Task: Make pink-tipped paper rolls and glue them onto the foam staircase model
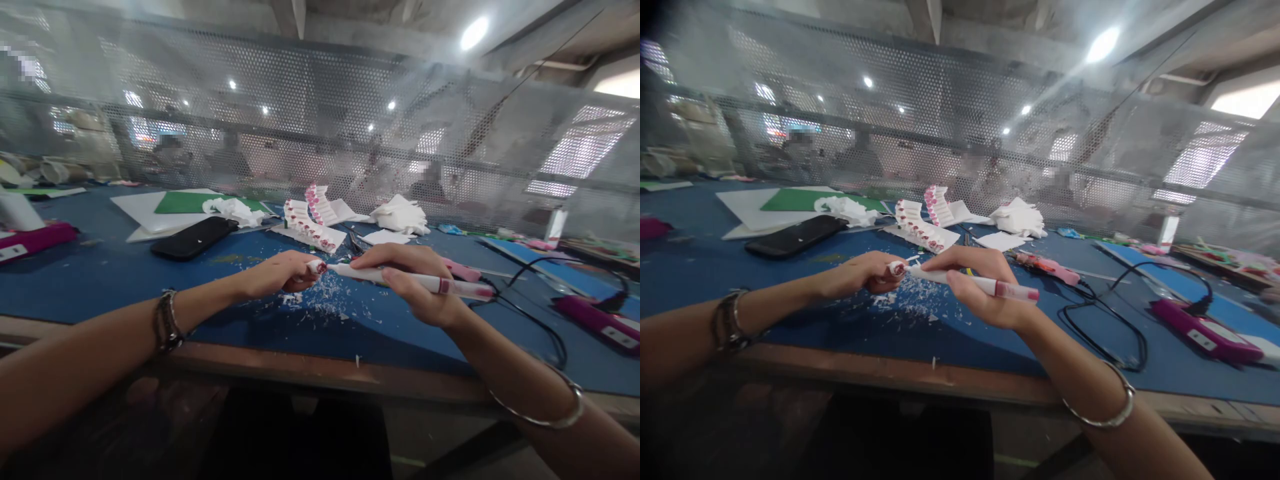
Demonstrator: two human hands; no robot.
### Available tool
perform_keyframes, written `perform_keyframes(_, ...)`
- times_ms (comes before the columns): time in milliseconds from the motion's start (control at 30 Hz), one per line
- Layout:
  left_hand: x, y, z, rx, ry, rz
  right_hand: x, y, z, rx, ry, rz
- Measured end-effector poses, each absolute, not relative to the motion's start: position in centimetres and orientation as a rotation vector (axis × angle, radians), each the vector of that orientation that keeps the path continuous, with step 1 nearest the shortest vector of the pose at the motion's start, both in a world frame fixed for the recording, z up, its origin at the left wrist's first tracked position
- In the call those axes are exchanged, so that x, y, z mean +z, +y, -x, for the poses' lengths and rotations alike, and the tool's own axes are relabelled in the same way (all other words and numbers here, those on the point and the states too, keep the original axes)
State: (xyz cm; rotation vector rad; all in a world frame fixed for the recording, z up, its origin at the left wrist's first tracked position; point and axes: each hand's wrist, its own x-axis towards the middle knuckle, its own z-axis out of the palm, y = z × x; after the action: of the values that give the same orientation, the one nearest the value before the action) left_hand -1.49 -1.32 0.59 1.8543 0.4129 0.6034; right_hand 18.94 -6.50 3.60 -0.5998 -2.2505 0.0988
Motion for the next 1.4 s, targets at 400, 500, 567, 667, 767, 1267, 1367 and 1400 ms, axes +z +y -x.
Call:
perform_keyframes(400, 0.69, -1.4, 1.38, 0.624, 0.394, -1.775, 3.54, -7.01, -18.59, 0.063, -2.259, 0.521)
perform_keyframes(500, 0.64, -1.44, 1.34, 0.634, 0.357, -1.734, 3.48, -6.92, -18.56, 0.052, -2.274, 0.527)
perform_keyframes(567, 0.6, -1.43, 1.31, 0.634, 0.323, -1.717, 3.52, -6.85, -18.64, 0.059, -2.268, 0.53)
perform_keyframes(667, 0.61, -1.42, 1.28, 0.626, 0.318, -1.721, 3.61, -6.81, -18.74, 0.069, -2.265, 0.531)
perform_keyframes(767, 0.66, -1.47, 1.26, 0.617, 0.34, -1.741, 3.62, -6.79, -18.71, 0.068, -2.282, 0.519)
perform_keyframes(1267, 0.48, -1.2, 1.54, 0.572, 0.369, -1.855, 3.66, -6.76, -18.71, 0.063, -2.256, 0.538)
perform_keyframes(1367, 0.55, -1.26, 1.51, 0.571, 0.373, -1.868, 3.6, -6.67, -18.71, 0.052, -2.216, 0.559)
perform_keyframes(1400, 0.6, -1.31, 1.48, 0.565, 0.378, -1.872, 3.61, -6.68, -18.68, 0.052, -2.215, 0.555)
